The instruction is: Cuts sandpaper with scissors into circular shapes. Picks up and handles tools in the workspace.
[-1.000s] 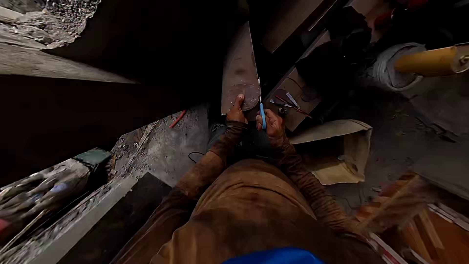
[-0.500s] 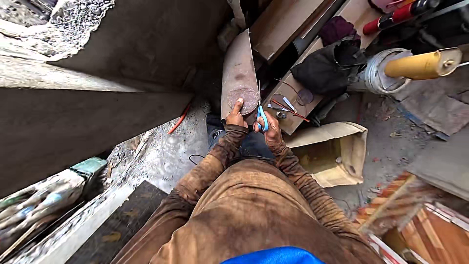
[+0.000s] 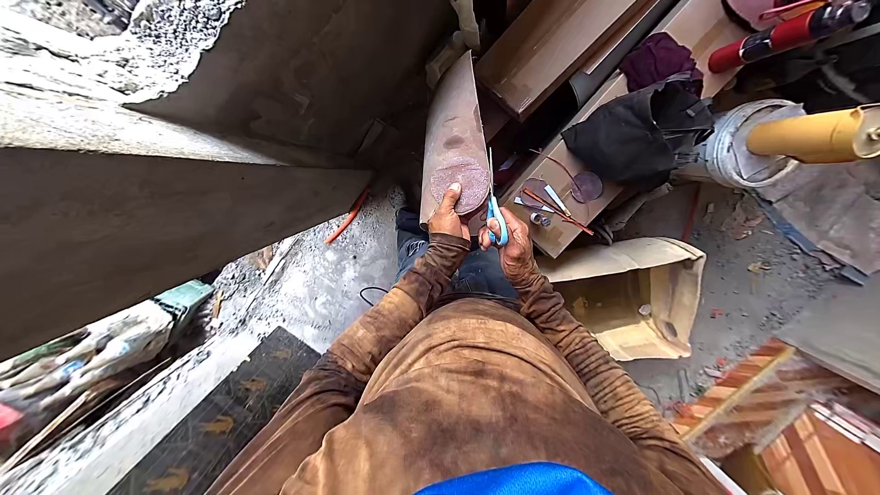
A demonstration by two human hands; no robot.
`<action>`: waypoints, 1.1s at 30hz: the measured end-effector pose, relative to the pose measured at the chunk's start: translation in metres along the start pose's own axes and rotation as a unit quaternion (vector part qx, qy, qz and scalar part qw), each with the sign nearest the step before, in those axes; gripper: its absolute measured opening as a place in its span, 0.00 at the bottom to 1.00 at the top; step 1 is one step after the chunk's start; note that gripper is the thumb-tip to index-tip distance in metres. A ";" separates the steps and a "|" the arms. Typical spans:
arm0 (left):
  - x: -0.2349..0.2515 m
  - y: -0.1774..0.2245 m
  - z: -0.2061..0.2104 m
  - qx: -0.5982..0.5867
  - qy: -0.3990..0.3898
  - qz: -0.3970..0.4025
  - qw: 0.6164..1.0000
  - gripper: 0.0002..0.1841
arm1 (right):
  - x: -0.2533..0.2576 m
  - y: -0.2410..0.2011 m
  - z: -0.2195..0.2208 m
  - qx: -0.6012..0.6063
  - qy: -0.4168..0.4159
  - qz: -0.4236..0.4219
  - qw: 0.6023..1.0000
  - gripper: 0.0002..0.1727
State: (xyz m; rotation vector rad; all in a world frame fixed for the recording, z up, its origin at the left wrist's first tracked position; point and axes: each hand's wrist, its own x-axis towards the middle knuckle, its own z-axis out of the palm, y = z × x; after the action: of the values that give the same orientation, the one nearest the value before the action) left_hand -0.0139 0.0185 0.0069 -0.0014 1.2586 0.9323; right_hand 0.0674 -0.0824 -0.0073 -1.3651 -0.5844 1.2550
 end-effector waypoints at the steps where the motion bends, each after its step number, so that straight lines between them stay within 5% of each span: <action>1: -0.001 0.001 0.000 0.001 -0.001 0.001 1.000 0.16 | 0.001 -0.001 0.001 0.003 -0.004 0.004 1.000 0.24; 20: -0.006 0.007 -0.018 0.034 -0.022 0.014 0.999 0.17 | -0.006 -0.006 0.005 -0.001 -0.006 0.009 1.000 0.27; 26: -0.006 0.007 -0.021 0.021 -0.007 0.020 1.000 0.18 | -0.013 -0.006 0.016 0.003 0.015 0.015 1.000 0.19; 33: -0.016 0.004 -0.030 0.061 -0.020 0.027 0.998 0.15 | -0.004 -0.011 0.007 0.071 0.000 0.058 0.996 0.29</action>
State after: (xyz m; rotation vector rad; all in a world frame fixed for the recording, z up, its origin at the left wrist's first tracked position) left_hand -0.0404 -0.0024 0.0113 0.1461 1.2821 0.8963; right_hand 0.0630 -0.0804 0.0061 -1.2942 -0.4115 1.3644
